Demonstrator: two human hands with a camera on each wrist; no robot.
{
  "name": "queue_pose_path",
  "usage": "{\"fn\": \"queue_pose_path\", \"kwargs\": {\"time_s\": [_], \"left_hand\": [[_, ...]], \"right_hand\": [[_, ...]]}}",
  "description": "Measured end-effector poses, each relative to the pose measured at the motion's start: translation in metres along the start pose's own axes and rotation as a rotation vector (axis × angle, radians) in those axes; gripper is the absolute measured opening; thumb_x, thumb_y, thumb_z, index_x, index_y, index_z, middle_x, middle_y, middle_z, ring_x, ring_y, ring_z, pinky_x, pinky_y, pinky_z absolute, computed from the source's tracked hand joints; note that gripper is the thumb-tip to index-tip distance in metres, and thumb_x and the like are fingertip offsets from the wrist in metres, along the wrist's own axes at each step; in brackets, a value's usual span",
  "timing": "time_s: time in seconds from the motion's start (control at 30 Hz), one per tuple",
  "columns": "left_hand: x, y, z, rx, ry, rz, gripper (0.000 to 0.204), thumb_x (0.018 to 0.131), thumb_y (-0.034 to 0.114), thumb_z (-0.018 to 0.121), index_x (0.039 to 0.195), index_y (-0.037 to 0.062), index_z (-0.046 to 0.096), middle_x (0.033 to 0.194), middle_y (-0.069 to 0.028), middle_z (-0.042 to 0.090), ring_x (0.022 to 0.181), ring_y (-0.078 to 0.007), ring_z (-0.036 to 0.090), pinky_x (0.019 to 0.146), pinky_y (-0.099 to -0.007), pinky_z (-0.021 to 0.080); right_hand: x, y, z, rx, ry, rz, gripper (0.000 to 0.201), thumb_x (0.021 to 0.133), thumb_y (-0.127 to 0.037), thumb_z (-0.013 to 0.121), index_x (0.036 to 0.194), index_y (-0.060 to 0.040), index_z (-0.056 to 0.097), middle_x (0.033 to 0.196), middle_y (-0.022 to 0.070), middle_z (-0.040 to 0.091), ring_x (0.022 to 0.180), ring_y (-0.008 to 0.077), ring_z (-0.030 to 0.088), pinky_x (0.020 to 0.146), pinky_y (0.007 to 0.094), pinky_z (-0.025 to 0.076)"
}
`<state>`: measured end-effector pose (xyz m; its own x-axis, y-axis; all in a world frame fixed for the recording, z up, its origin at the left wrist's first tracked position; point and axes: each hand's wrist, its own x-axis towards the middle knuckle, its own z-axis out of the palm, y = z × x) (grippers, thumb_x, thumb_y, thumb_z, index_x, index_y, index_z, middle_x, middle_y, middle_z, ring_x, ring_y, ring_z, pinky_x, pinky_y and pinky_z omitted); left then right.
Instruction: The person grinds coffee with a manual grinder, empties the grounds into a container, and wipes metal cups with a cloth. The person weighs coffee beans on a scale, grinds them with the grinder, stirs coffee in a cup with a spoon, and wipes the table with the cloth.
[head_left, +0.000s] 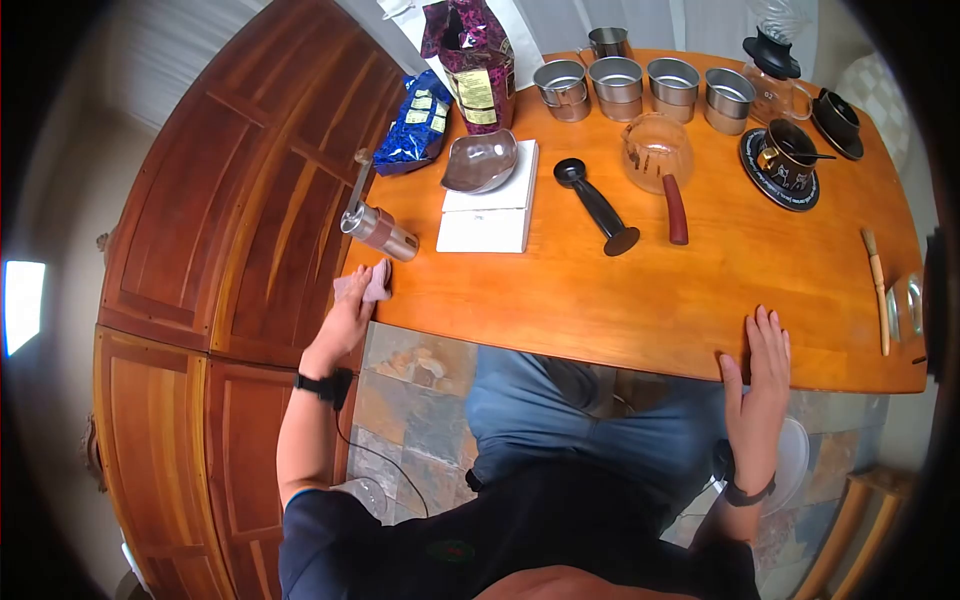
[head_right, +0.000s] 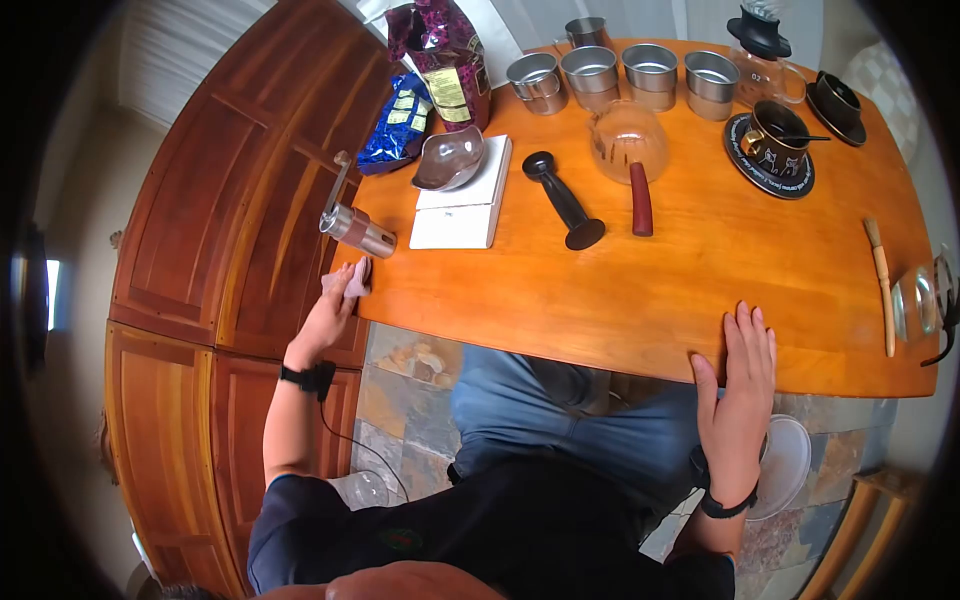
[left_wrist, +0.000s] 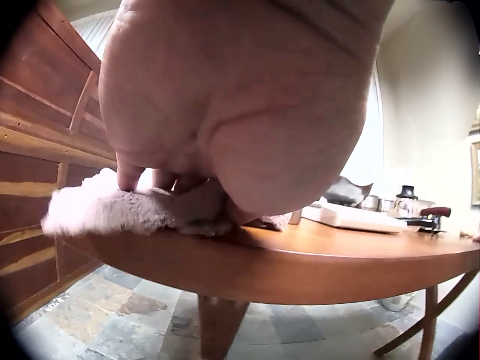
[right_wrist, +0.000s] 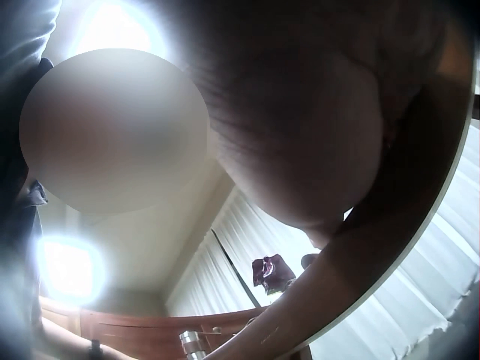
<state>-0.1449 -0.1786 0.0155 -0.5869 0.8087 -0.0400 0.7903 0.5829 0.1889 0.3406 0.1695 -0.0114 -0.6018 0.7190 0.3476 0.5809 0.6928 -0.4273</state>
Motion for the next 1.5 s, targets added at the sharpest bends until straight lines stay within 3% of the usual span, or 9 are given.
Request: {"fn": "queue_pose_path", "kwargs": {"time_s": [0.2,0.43,0.5,0.63,0.67,0.7,0.77,1.0,1.5], "left_hand": [[0.07,-0.033,0.001,-0.084,0.005,-0.094,0.057,0.098,0.003,0.051,0.153,0.0029,0.036,0.148,-0.0252,0.046,0.142,-0.0398,0.04,0.118,-0.0439,0.032],[0.153,-0.044,0.009,0.3,0.23,0.336,0.029,0.102,0.012,0.048,0.128,0.0041,0.058,0.125,-0.0146,0.062,0.116,-0.0314,0.058,0.099,-0.0427,0.046],[0.176,-0.048,0.014,-1.157,0.073,-0.308,0.027,0.104,0.024,0.053,0.125,0.0093,0.06,0.111,-0.0049,0.063,0.099,-0.0198,0.06,0.088,-0.0378,0.049],[0.19,-0.061,0.017,-0.341,0.237,0.237,0.032,0.101,0.041,0.058,0.118,0.0141,0.063,0.087,0.0032,0.059,0.076,-0.009,0.055,0.067,-0.0253,0.046],[0.202,-0.06,0.016,-1.115,0.09,-0.261,0.025,0.103,0.032,0.056,0.119,0.0134,0.063,0.075,0.0066,0.055,0.066,-0.0049,0.047,0.059,-0.0204,0.039],[0.207,-0.076,0.014,-1.116,0.087,-0.259,0.025,0.103,0.032,0.056,0.119,0.0134,0.063,0.075,0.0066,0.055,0.066,-0.0049,0.047,0.059,-0.0204,0.039],[0.214,-0.129,0.017,-0.448,-0.089,0.093,0.052,0.104,0.011,0.042,0.156,0.0133,0.035,0.153,-0.0127,0.046,0.137,-0.0274,0.048,0.112,-0.0334,0.039],[0.216,-0.13,0.039,0.048,0.337,0.237,0.023,0.104,0.024,0.052,0.122,0.0125,0.061,0.085,0.0025,0.062,0.076,-0.0129,0.061,0.067,-0.025,0.046],[0.054,-0.065,0.007,0.024,-0.008,0.017,0.056,0.099,0.007,0.045,0.154,0.0045,0.035,0.16,-0.0251,0.028,0.15,-0.0444,0.021,0.124,-0.0436,0.02]], "right_hand": [[0.0,0.001,0.001,-0.014,0.022,-0.019,0.046,0.095,-0.02,0.066,0.134,0.0037,0.057,0.146,0.0199,0.053,0.14,0.0375,0.044,0.119,0.0483,0.029],[0.0,-0.002,0.0,0.024,0.05,0.001,0.044,0.095,-0.018,0.066,0.132,0.0042,0.058,0.143,0.0202,0.055,0.138,0.0378,0.046,0.118,0.0484,0.03],[0.0,-0.002,0.001,0.028,0.063,-0.001,0.043,0.094,-0.017,0.066,0.131,0.0043,0.059,0.143,0.0203,0.055,0.138,0.0377,0.047,0.118,0.0486,0.03],[0.001,-0.002,0.002,0.015,0.067,0.007,0.043,0.094,-0.017,0.066,0.131,0.0043,0.059,0.142,0.0205,0.056,0.138,0.0377,0.047,0.118,0.049,0.031],[0.001,-0.001,0.002,0.01,0.07,0.002,0.043,0.094,-0.017,0.066,0.131,0.0044,0.059,0.142,0.0205,0.056,0.138,0.0377,0.047,0.118,0.0491,0.031],[0.001,-0.001,0.003,0.004,0.074,-0.004,0.043,0.094,-0.017,0.066,0.131,0.0044,0.059,0.142,0.0206,0.056,0.138,0.0377,0.047,0.118,0.0492,0.031],[0.001,-0.002,0.003,0.001,0.073,-0.001,0.043,0.094,-0.017,0.066,0.131,0.0044,0.059,0.141,0.0206,0.056,0.138,0.0377,0.047,0.118,0.0493,0.031],[0.001,-0.002,0.003,0.001,0.075,-0.003,0.042,0.094,-0.016,0.066,0.13,0.004,0.06,0.142,0.0203,0.056,0.137,0.038,0.048,0.117,0.0495,0.032],[0.0,0.002,0.005,0.026,0.105,-0.021,0.042,0.093,-0.017,0.066,0.129,0.003,0.06,0.14,0.0198,0.057,0.136,0.0381,0.048,0.117,0.0504,0.033]]}}
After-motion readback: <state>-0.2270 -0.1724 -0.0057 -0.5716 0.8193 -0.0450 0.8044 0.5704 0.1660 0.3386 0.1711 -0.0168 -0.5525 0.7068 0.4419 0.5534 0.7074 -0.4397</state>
